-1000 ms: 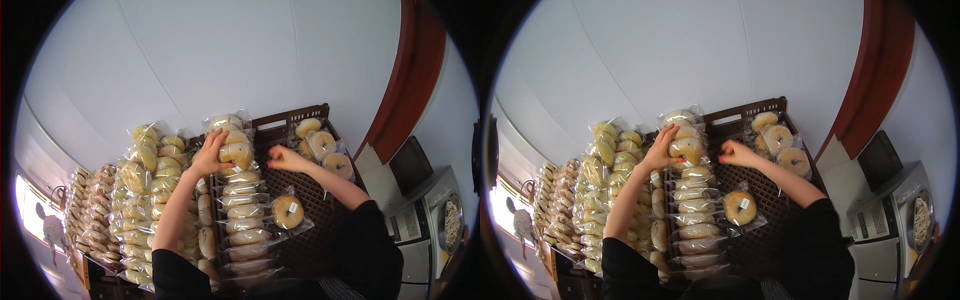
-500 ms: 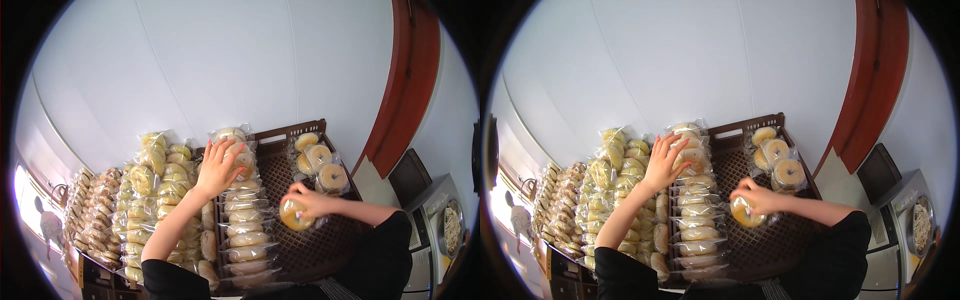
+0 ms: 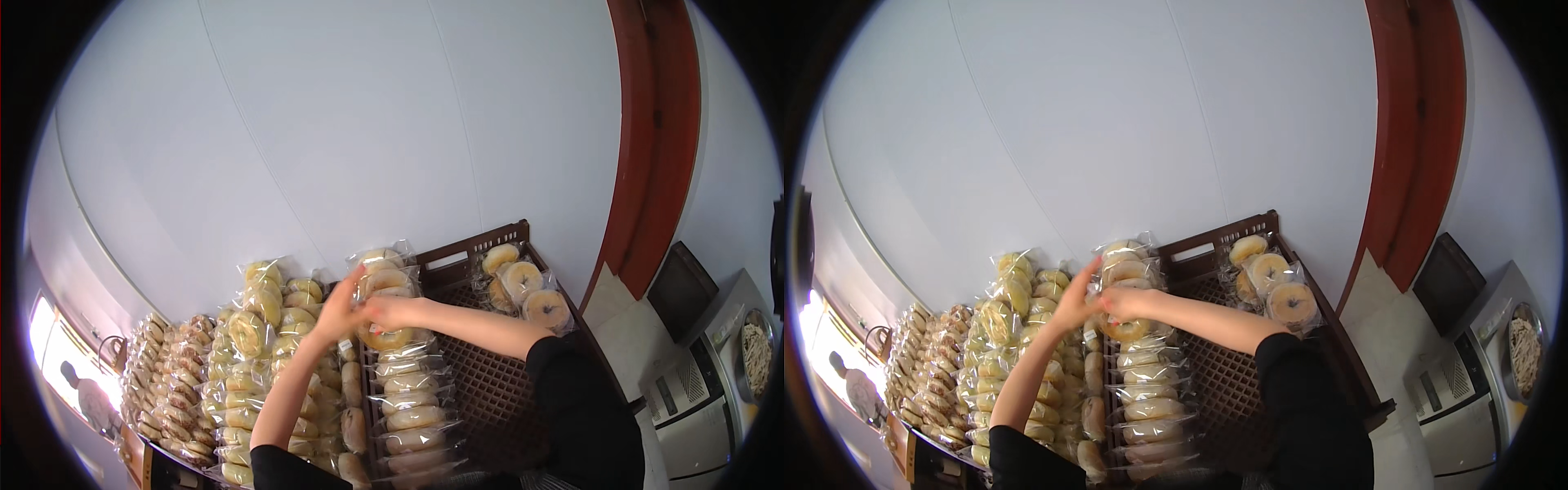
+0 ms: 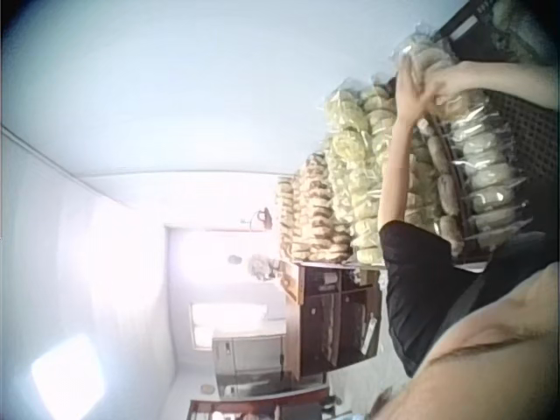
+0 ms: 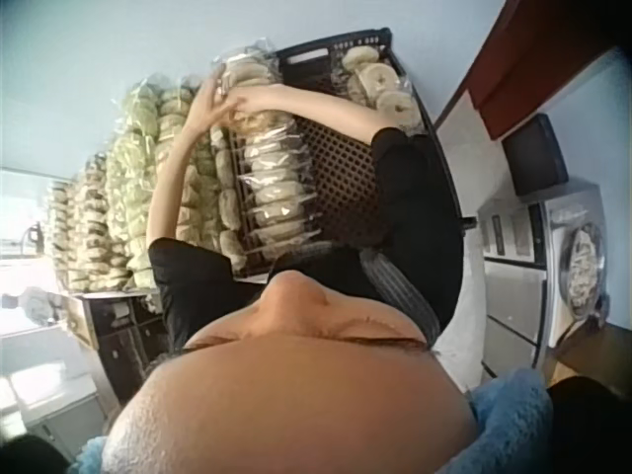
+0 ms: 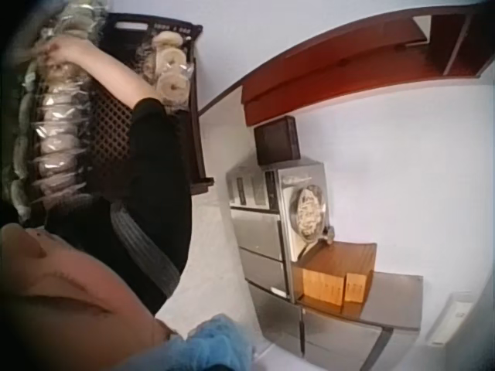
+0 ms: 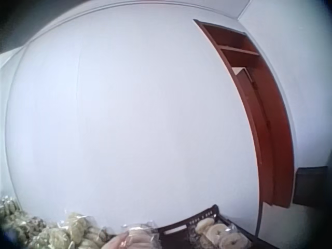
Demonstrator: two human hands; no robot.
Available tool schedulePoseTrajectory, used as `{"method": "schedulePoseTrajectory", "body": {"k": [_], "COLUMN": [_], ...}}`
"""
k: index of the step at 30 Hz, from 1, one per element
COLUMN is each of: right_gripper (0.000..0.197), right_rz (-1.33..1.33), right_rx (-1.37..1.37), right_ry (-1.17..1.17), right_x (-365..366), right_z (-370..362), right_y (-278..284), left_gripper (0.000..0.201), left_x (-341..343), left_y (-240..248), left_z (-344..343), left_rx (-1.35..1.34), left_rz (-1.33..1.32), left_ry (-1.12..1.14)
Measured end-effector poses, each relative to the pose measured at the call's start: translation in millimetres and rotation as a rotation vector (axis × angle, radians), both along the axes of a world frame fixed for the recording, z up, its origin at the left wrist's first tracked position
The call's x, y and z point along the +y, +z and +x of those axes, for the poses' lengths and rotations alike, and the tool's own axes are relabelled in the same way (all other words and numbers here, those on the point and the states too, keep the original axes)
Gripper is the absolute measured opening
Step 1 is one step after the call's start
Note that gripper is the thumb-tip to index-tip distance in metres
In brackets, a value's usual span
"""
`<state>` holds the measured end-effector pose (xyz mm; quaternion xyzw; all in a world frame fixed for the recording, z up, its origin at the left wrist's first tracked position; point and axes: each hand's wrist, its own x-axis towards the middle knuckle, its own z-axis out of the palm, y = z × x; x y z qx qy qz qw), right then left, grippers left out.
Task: The person picks up round bread rolls from a wire cooling rack and places them into clear plastic bags. After packaging several rolls, the person carries a crate filled with the packaged bread through a doorway into a storage area. The person then arranges the packaged bread on a shelf alongside other baked goods.
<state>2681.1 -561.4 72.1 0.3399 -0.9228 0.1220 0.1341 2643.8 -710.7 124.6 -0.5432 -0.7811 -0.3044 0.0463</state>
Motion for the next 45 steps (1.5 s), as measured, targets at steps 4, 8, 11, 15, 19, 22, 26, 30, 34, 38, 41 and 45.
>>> {"method": "schedulePoseTrajectory", "body": {"k": [4,8,11,15,19,22,26,30,34,38,41,45], "right_gripper": [0.013,0.049,0.064,0.066,0.034,0.036,0.038,0.041,0.045,0.042,0.046,0.036], "right_rz": [-0.473,-1.909,-1.887,-1.582,-0.964,-0.372,0.039,0.154,0.163,-0.003,-0.292,-1.214], "right_rx": [-0.012,0.128,-0.141,-0.213,0.544,0.240,0.050,0.160,-0.079,-0.299,-0.432,-0.692], "right_ry": [0.037,-0.149,-0.099,0.050,-0.821,-1.058,-1.015,-1.077,-1.150,-0.943,-0.699,-0.377], "right_x": [10,73,-8,28,117,200,246,225,225,215,232,199], "right_z": [17,6,-21,-45,-20,11,42,51,65,82,79,85], "right_y": [15,-73,-116,-139,-96,-66,-77,-103,-102,-75,-71,-41], "left_gripper": [0.114,0.110,0.106,0.102,0.100,0.101,0.103,0.099,0.080,0.048,0.041,0.071], "left_x": [-38,-19,-8,1,-17,-20,-2,15,65,93,118,132], "left_y": [-40,-38,-38,-40,-40,-42,-27,-17,-13,-76,-142,-167], "left_z": [13,17,10,-1,-1,-2,13,43,86,106,91,93], "left_rx": [0.329,0.452,0.458,0.349,0.311,0.323,0.334,0.480,0.636,0.177,-0.080,-0.250], "left_rz": [-0.250,-0.471,-0.545,-0.588,-0.551,-0.524,-0.601,-0.521,-0.192,-0.145,-0.415,-0.754], "left_ry": [0.123,0.236,0.219,0.165,0.181,0.183,0.225,0.280,0.070,-0.052,0.117,0.152]}}
